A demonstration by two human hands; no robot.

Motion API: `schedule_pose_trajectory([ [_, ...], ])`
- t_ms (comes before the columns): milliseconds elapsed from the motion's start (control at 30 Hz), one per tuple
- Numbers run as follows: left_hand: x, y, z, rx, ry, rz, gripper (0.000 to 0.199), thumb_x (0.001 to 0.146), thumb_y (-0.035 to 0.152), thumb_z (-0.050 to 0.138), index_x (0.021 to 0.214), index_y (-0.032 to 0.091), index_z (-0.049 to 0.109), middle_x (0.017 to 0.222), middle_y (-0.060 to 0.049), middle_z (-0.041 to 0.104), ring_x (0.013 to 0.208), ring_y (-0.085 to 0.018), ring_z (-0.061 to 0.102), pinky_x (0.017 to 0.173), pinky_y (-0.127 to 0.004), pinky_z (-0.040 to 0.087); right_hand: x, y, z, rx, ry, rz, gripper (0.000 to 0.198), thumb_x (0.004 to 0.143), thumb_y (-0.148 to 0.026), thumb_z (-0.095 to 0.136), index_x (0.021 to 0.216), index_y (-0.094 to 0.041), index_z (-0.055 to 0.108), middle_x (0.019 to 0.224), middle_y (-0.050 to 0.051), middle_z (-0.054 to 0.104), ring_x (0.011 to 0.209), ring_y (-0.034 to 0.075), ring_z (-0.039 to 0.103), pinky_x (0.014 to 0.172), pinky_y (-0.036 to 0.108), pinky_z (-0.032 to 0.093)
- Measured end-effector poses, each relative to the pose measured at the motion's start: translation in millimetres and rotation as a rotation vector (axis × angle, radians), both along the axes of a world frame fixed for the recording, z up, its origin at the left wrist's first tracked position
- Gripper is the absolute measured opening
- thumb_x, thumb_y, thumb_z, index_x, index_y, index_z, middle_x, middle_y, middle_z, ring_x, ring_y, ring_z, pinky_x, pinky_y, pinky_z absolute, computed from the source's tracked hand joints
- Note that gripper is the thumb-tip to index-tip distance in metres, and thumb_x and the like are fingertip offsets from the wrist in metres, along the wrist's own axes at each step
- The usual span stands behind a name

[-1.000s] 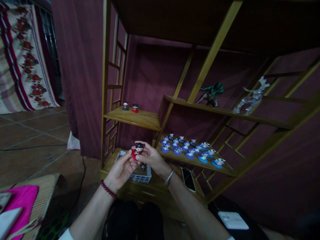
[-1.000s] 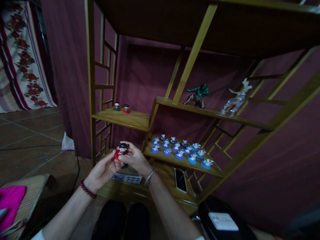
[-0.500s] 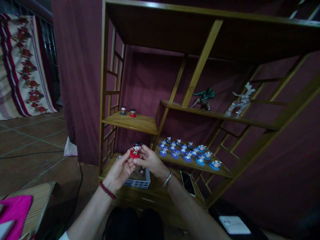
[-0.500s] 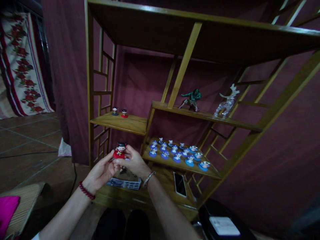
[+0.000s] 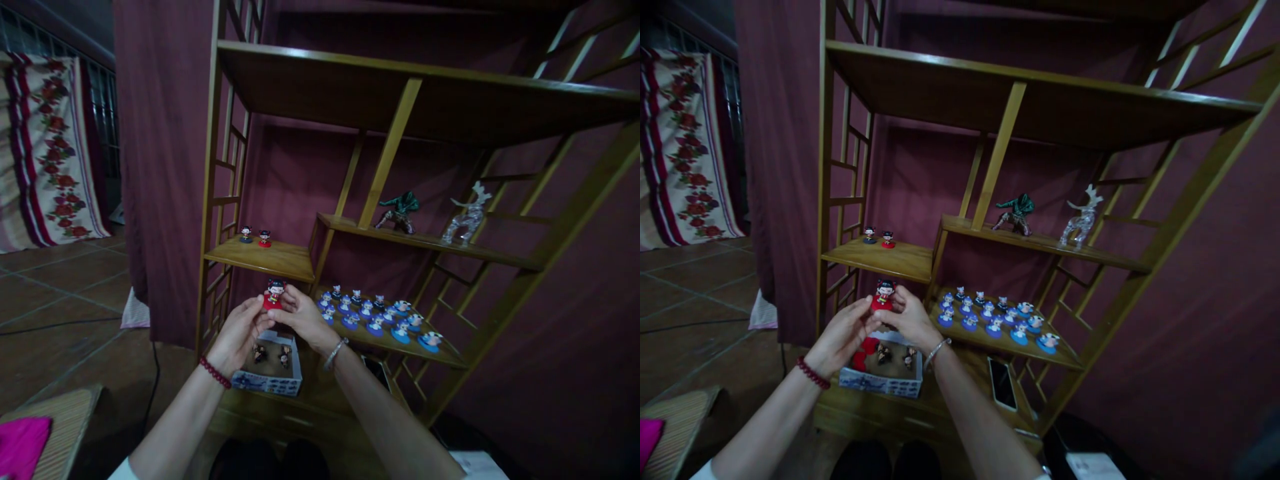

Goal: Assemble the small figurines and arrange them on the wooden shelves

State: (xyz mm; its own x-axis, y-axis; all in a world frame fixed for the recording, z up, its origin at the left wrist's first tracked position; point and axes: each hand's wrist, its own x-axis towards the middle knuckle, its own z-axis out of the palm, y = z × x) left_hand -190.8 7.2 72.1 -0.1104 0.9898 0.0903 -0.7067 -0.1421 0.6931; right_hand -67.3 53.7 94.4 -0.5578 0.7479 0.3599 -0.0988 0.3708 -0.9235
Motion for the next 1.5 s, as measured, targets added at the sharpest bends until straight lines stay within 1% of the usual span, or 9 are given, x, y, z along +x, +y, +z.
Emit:
schedule_pose_trajectory([
  [133,-1.8,9.6,11.2,0.094,0.098,0.101,0.013,0.067,0.019,0.063,0.073,0.01,0.057,0.067,-0.002,0.058,0.058,-0.008,0.054,0.058,-0.02,0.047,-3.5,3.7,13.8,0.003,0.016,0.006,0.041,0.057,-0.027,0.071,0.091,-0.018,0.049,0.099,0.002,0.058,0.094,0.015,0.055,0.086,0.032,0.043],
  [300,-6.9,31.3,21.9,0.193,0.243,0.24,0.02,0.063,0.026,0.065,0.074,0.011,0.055,0.066,0.001,0.056,0.057,-0.007,0.051,0.058,-0.019,0.043,-11.4,6.7,32.3,-0.023,0.071,-0.038,0.047,0.052,-0.024,0.072,0.092,-0.017,0.05,0.095,0.002,0.059,0.091,0.015,0.056,0.085,0.031,0.043],
  [533,-15.5,58.6,39.6,0.259,0.58,0.401,0.014,0.07,0.026,0.053,0.074,0.013,0.055,0.068,0.0,0.057,0.06,-0.009,0.052,0.058,-0.021,0.042,-20.4,19.9,52.5,-0.035,0.104,-0.089,0.043,0.049,-0.017,0.071,0.086,-0.018,0.048,0.09,0.0,0.06,0.084,0.014,0.057,0.081,0.032,0.045],
  [633,-20.9,71.0,41.5,0.28,0.817,0.489,0.013,0.072,0.021,0.047,0.079,0.014,0.056,0.074,-0.002,0.06,0.067,-0.012,0.055,0.063,-0.024,0.043,-22.4,31.1,57.0,-0.027,0.096,-0.143,0.045,0.048,-0.011,0.069,0.087,-0.018,0.048,0.088,-0.001,0.061,0.082,0.013,0.058,0.084,0.031,0.043],
  [800,-25.9,81.1,45.2,0.315,1.312,0.619,0.026,0.076,0.016,0.04,0.095,0.019,0.057,0.088,-0.003,0.064,0.081,-0.016,0.057,0.076,-0.029,0.042,-24.7,50.8,59.7,-0.022,0.075,-0.219,0.048,0.048,-0.005,0.065,0.091,-0.017,0.047,0.086,-0.001,0.061,0.079,0.011,0.058,0.083,0.029,0.043],
  [933,-25.7,84.7,50.0,0.338,1.571,0.643,0.034,0.075,0.011,0.039,0.104,0.019,0.055,0.094,-0.004,0.064,0.089,-0.017,0.055,0.081,-0.028,0.041,-25.7,67.4,59.4,-0.017,0.026,-0.301,0.051,0.05,-0.001,0.061,0.096,-0.016,0.046,0.086,-0.001,0.061,0.076,0.01,0.058,0.079,0.028,0.045],
  [1133,-27.3,99.1,52.2,0.38,1.775,0.635,0.037,0.076,0.011,0.037,0.108,0.016,0.055,0.103,-0.006,0.061,0.097,-0.017,0.052,0.087,-0.026,0.038,-26.7,92.7,56.6,-0.002,-0.069,-0.414,0.052,0.052,0.001,0.06,0.099,-0.016,0.045,0.087,0.0,0.062,0.077,0.01,0.058,0.077,0.025,0.045],
  [1333,-31.1,111.7,57.3,0.425,1.934,0.537,0.035,0.079,0.018,0.036,0.109,0.016,0.054,0.105,-0.007,0.06,0.1,-0.017,0.051,0.089,-0.026,0.036,-26.8,119.9,50.5,0.041,-0.19,-0.54,0.055,0.052,-0.003,0.064,0.101,-0.017,0.045,0.083,-0.002,0.062,0.074,0.01,0.058,0.075,0.025,0.045],
  [1500,-35.0,123.7,60.0,0.415,2.071,0.4,0.037,0.083,0.03,0.029,0.11,0.017,0.052,0.114,-0.007,0.055,0.116,-0.02,0.039,0.094,-0.032,0.032,-25.3,140.8,46.4,0.087,-0.257,-0.638,0.053,0.051,-0.006,0.066,0.099,-0.018,0.048,0.082,-0.001,0.062,0.073,0.011,0.058,0.071,0.023,0.045],
])
